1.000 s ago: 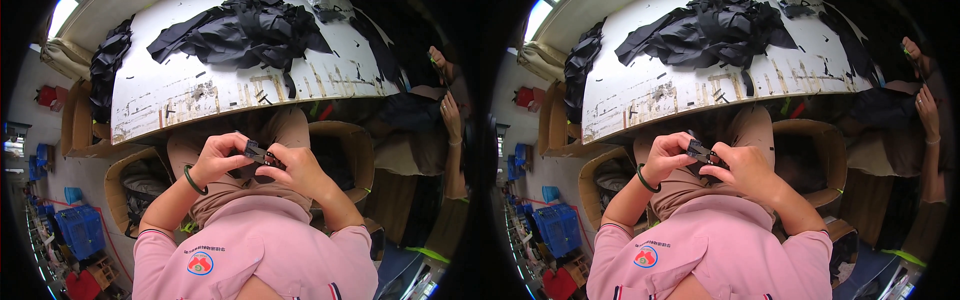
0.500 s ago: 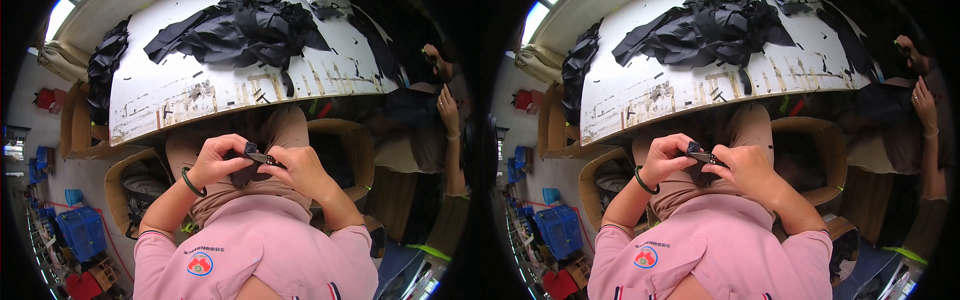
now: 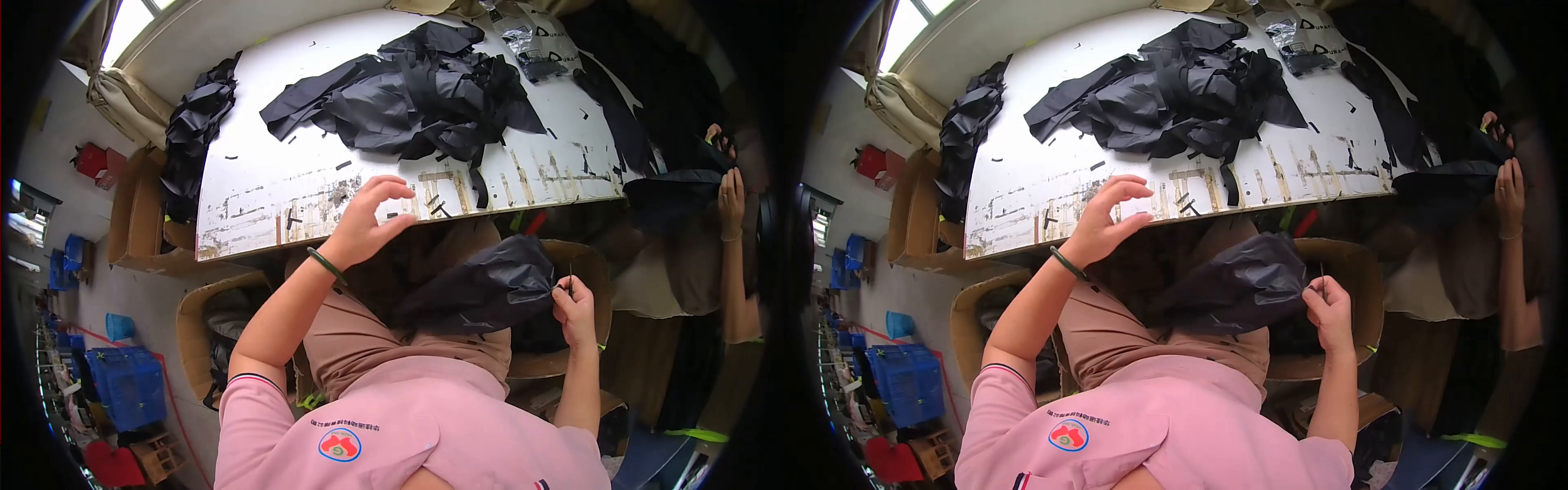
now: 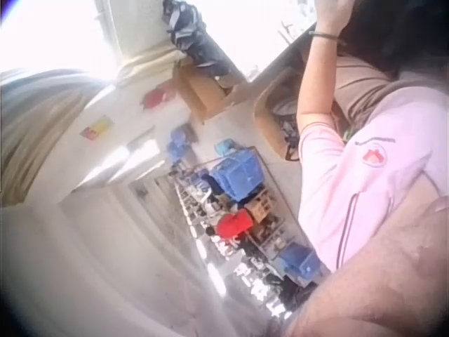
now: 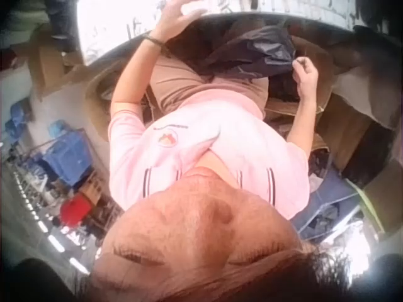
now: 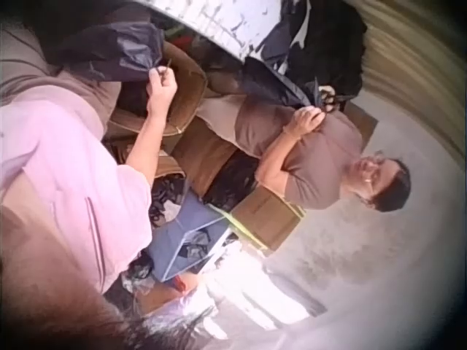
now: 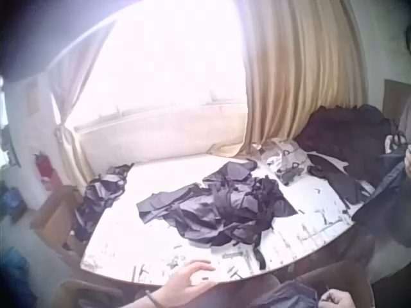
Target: The recorder uses small handheld snips to trim excess material and threads from pieces of black fabric in a manufacturing or workshop setting.
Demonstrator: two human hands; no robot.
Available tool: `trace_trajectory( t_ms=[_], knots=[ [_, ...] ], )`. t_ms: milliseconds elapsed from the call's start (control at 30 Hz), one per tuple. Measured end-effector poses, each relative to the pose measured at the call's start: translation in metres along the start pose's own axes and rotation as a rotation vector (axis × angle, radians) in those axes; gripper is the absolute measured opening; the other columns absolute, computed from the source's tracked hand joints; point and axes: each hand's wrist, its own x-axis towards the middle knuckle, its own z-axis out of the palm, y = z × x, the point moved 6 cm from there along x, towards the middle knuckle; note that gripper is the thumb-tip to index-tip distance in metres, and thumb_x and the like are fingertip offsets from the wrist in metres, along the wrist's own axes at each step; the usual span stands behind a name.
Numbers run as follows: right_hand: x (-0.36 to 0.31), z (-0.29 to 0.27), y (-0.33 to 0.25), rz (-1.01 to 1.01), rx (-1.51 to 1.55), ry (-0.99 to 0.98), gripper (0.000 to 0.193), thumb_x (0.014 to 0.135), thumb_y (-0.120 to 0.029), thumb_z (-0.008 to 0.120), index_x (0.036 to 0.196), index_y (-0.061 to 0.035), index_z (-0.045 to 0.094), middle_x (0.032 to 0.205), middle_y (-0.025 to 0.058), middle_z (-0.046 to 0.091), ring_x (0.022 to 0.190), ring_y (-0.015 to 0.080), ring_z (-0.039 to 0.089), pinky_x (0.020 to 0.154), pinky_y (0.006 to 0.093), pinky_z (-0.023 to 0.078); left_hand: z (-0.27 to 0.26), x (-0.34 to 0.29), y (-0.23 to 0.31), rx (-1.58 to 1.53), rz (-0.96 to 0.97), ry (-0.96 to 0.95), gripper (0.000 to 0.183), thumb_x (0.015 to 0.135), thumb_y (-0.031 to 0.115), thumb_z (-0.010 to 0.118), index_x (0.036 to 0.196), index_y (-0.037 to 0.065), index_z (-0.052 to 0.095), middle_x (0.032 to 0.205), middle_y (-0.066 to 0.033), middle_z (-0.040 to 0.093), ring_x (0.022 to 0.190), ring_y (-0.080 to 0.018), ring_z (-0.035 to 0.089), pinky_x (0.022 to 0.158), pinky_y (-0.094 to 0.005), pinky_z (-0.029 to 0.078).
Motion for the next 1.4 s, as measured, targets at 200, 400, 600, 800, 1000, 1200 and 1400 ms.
trace_trajectory(
  t_ms=[200, 400, 600, 800, 1000, 1200, 1400],
  knots=[
    [-0.064, -0.186, 0.112, 0.298, -0.199, 0.539, 0.014, 0.088, -0.018, 0.066, 0.085, -0.009, 0.055, 0.056, -0.0055, 0.044, 0.042, 0.0052, 0.041, 0.04, 0.0218, 0.031, -0.107, 0.066, -0.146, 0.207, -0.272, 0.482, 0.035, 0.078, 0.021, 0.072, 0.108, 0.006, 0.06, 0.107, -0.0116, 0.058, 0.093, -0.0225, 0.058, 0.083, -0.0345, 0.049],
    [-0.117, -0.241, 0.176, 0.319, -1.26, 0.771, 0.036, 0.083, -0.028, 0.07, 0.104, -0.0002, 0.059, 0.098, 0.0247, 0.065, 0.097, 0.0424, 0.061, 0.08, 0.0469, 0.048, -0.148, 0.112, -0.176, 0.692, -0.348, 0.526, 0.042, 0.077, 0.02, 0.069, 0.115, 0.009, 0.057, 0.119, -0.0131, 0.057, 0.114, -0.0324, 0.051, 0.099, -0.0403, 0.04],
    [-0.077, -0.184, 0.162, 0.194, -1.157, 0.473, 0.028, 0.089, -0.029, 0.061, 0.096, -0.0023, 0.059, 0.088, 0.0238, 0.065, 0.086, 0.0443, 0.06, 0.073, 0.0487, 0.048, -0.185, 0.085, -0.241, 0.904, -0.823, 0.321, 0.072, 0.084, 0.035, 0.066, 0.145, 0.019, 0.03, 0.147, -0.0091, 0.039, 0.137, -0.0288, 0.034, 0.111, -0.0576, 0.023],
    [-0.04, -0.12, 0.116, 0.013, -1.055, 0.362, 0.023, 0.091, -0.027, 0.06, 0.093, -0.0041, 0.06, 0.085, 0.0197, 0.066, 0.083, 0.0406, 0.063, 0.069, 0.0463, 0.048, -0.179, 0.068, -0.237, 1.094, -0.643, 0.189, 0.043, 0.087, 0.033, 0.061, 0.125, 0.015, 0.055, 0.121, -0.0084, 0.058, 0.114, -0.0285, 0.055, 0.098, -0.0502, 0.039],
    [0.04, 0.007, 0.033, -0.221, -0.873, 0.118, 0.016, 0.091, -0.019, 0.062, 0.098, -0.005, 0.061, 0.086, 0.0168, 0.067, 0.08, 0.0375, 0.064, 0.065, 0.0401, 0.05, -0.19, 0.037, -0.225, 1.107, -0.322, 0.344, 0.011, 0.081, 0.014, 0.063, 0.089, 0.008, 0.068, 0.085, -0.0094, 0.065, 0.082, -0.029, 0.063, 0.074, -0.041, 0.05],
    [0.077, 0.128, -0.024, -0.522, -0.565, -0.155, 0.013, 0.089, -0.008, 0.063, 0.1, -0.0012, 0.065, 0.085, 0.0085, 0.067, 0.072, 0.0199, 0.065, 0.069, 0.028, 0.05, -0.145, 0.007, -0.131, -0.319, -0.422, 0.35, 0.01, 0.08, 0.002, 0.068, 0.081, 0.006, 0.059, 0.078, 0.003, 0.058, 0.069, -0.0067, 0.052, 0.065, -0.0219, 0.043],
    [0.098, 0.23, -0.015, -0.174, 0.111, -0.335, 0.022, 0.094, -0.017, 0.062, 0.108, -0.0004, 0.062, 0.085, 0.0013, 0.064, 0.079, 0.006, 0.057, 0.073, 0.021, 0.045, -0.029, -0.074, -0.018, -0.782, -0.34, 0.254, 0.017, 0.08, -0.008, 0.064, 0.084, 0.006, 0.055, 0.088, 0.0011, 0.059, 0.084, -0.0058, 0.053, 0.077, -0.021, 0.044]
  ],
)
